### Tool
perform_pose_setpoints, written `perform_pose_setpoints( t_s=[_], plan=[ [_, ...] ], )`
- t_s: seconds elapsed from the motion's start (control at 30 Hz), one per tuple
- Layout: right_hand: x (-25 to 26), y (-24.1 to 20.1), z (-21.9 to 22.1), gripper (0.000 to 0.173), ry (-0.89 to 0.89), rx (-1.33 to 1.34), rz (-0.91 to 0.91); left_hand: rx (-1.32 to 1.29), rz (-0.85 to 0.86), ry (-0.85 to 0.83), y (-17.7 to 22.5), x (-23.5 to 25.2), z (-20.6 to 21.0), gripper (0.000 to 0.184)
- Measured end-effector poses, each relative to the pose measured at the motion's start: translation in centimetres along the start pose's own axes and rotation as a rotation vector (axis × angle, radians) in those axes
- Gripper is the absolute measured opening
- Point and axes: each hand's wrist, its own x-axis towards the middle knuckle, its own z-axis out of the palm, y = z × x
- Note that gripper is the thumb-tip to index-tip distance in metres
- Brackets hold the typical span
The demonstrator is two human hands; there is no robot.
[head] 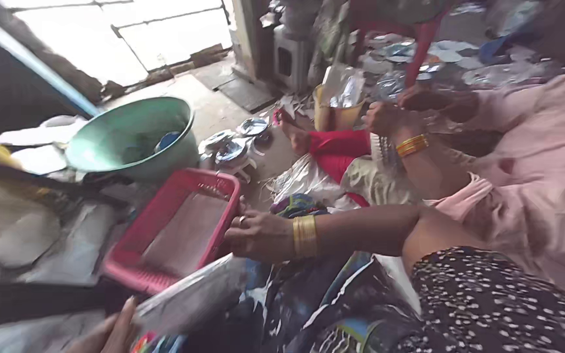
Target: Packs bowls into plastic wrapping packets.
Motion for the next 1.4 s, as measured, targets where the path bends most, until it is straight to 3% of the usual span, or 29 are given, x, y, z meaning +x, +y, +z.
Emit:
perform_pose_setpoints(
  t_s=[0.07, 0.13, 0.2, 0.23, 0.3, 0.33, 0.43, 0.5, 0.57, 0.7, 0.87, 1.03, 1.17, 1.4],
  plan=[
    [0.1, 0.0, 0.1, 0.009, -0.036, 0.019, -0.012, 0.091, 0.085, -0.138, -0.6, 0.2, -0.7, 0.022],
    [0.0, 0.3, 0.4, 0.009, -0.081, 0.033, -0.001, 0.211, 0.193, -0.156, -0.7, 1.1, -0.7, 0.01],
    [-0.3, 0.7, 0.7, 0.011, -0.154, 0.067, 0.034, 0.213, 0.166, -0.303, -0.2, 2.3, -1.4, 0.006],
    [-0.5, 1.1, 1.0, 0.012, -0.178, 0.081, 0.038, 0.128, 0.072, -0.456, -0.1, 3.0, -2.0, 0.008],
    [-0.7, 1.5, 1.1, 0.007, -0.201, 0.096, 0.045, -0.219, -0.285, -0.748, -0.7, 4.7, -2.4, 0.02],
    [-0.8, 1.3, 0.9, 0.006, -0.231, 0.093, 0.039, -0.467, -0.491, -0.72, -1.3, 4.8, -1.9, 0.022],
    [-0.7, -0.9, 0.4, 0.008, -0.351, 0.138, -0.043, -1.12, -1.111, -0.356, -0.7, 5.0, 0.0, 0.018],
    [-0.4, -3.4, 0.5, 0.005, -0.413, 0.237, -0.162, -1.358, -1.298, -0.195, 1.3, 5.6, 0.8, 0.017],
    [0.1, -6.1, 1.2, 0.004, -0.408, 0.331, -0.281, -1.537, -1.25, -0.193, 3.7, 5.3, 1.9, 0.019],
    [1.2, -8.1, 2.3, 0.005, -0.186, 0.385, -0.349, -1.63, -0.881, -0.466, 5.8, 3.3, 4.2, 0.019],
    [-0.4, -6.9, 2.9, 0.012, 0.023, 0.425, -0.165, -1.829, -0.572, -0.613, 4.3, 0.5, 6.2, 0.019],
    [-2.3, -6.6, 4.0, 0.016, 0.129, 0.672, 0.164, -2.009, -0.302, -0.778, 2.9, 0.1, 8.7, 0.018],
    [-2.9, -6.5, 5.0, 0.017, 0.118, 0.909, 0.296, -1.991, -0.254, -0.841, 3.1, 0.0, 9.5, 0.019],
    [-2.4, -6.5, 5.3, 0.018, 0.185, 0.832, 0.171, -2.142, -0.273, -0.7, 3.5, -2.1, 10.0, 0.012]
  ],
)
